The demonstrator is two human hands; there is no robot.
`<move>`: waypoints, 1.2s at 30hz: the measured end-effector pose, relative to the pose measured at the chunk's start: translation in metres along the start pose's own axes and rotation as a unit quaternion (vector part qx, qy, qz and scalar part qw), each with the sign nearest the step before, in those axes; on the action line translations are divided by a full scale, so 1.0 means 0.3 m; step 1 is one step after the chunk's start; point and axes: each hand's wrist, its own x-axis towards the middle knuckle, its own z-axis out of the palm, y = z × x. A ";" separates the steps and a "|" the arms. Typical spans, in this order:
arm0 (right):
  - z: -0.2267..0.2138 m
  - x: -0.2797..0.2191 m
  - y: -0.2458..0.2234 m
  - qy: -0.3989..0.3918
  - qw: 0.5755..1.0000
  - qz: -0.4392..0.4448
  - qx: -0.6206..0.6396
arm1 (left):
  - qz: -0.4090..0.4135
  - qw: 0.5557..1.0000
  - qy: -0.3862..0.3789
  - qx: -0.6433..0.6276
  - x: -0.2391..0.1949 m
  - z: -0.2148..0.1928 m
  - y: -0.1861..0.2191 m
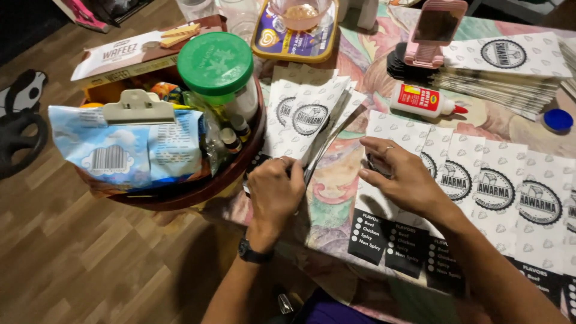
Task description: Organizing and gluing paper sleeves for food packaging by laying them out, applying glue, and stacking them.
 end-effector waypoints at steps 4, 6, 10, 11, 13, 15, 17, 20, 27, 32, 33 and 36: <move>-0.010 -0.023 0.047 0.007 0.997 -0.017 0.076 | -0.070 0.996 -0.053 -0.015 0.027 -0.012 -0.019; -0.012 -0.035 0.042 0.010 0.997 -0.023 0.076 | -0.065 0.996 -0.057 -0.011 0.030 -0.005 -0.033; -0.007 -0.051 0.017 0.001 1.000 0.003 0.004 | -0.036 0.989 -0.128 0.060 0.014 0.005 -0.014; -0.002 -0.053 0.011 0.000 1.000 0.005 -0.009 | -0.031 0.980 -0.167 0.105 0.006 0.007 -0.005; 0.004 -0.052 0.026 0.000 1.000 -0.011 -0.019 | -0.015 0.982 -0.137 0.130 -0.019 0.050 -0.027; 0.004 -0.054 0.039 0.000 0.999 -0.025 -0.031 | 0.002 0.982 -0.108 0.153 -0.032 0.077 -0.041; 0.003 -0.059 0.050 0.014 0.997 -0.057 -0.052 | 0.001 0.980 -0.117 0.163 -0.032 0.083 -0.048; -0.004 -0.077 0.054 0.033 0.996 -0.071 -0.043 | 0.009 0.981 -0.115 0.153 -0.036 0.102 -0.061; -0.004 -0.108 0.076 0.035 0.996 -0.081 -0.009 | 0.001 0.990 -0.089 0.106 -0.014 0.070 -0.078; -0.025 -0.138 0.080 0.071 0.991 -0.111 -0.038 | 0.097 0.994 0.016 0.051 -0.001 -0.031 0.077; -0.027 -0.143 0.076 0.069 0.991 -0.112 -0.038 | 0.095 0.994 0.016 0.052 -0.013 -0.012 0.094; -0.040 -0.157 0.054 0.094 0.989 -0.110 0.012 | 0.110 0.992 0.016 0.054 -0.044 0.046 0.155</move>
